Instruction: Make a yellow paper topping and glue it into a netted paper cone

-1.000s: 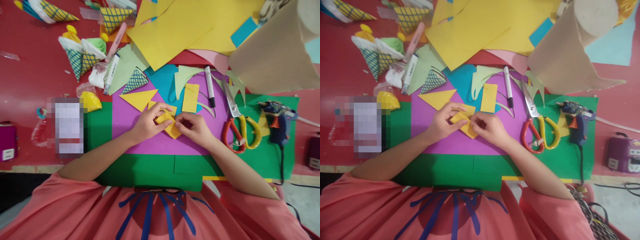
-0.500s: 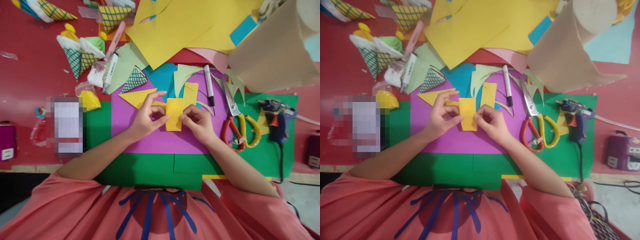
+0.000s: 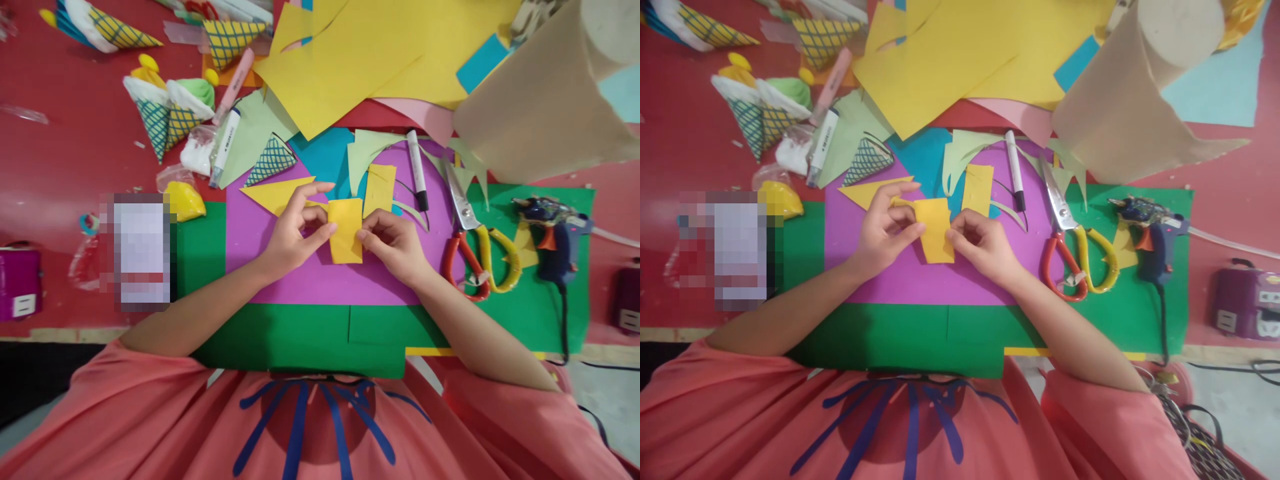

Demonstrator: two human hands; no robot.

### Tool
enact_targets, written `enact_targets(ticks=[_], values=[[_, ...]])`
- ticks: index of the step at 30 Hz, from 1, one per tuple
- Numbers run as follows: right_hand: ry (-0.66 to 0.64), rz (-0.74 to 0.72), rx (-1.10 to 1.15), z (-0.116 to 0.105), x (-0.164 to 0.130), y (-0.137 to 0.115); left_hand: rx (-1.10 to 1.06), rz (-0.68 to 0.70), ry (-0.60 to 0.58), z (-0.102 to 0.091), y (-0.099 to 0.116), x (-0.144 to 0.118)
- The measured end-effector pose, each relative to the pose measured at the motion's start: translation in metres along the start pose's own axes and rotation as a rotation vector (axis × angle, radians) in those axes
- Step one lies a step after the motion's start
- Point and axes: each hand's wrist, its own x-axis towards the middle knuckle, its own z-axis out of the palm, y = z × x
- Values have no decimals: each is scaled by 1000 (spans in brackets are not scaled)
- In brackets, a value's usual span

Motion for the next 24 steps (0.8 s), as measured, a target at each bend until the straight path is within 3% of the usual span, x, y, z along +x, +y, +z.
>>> enact_targets(ticks=[8, 24], values=[[-19, 21, -32, -1, -1, -1, 19, -49, 38, -2, 3, 1], [-51, 10, -98, -3, 0, -5, 63, -2, 153, -2, 4, 2]])
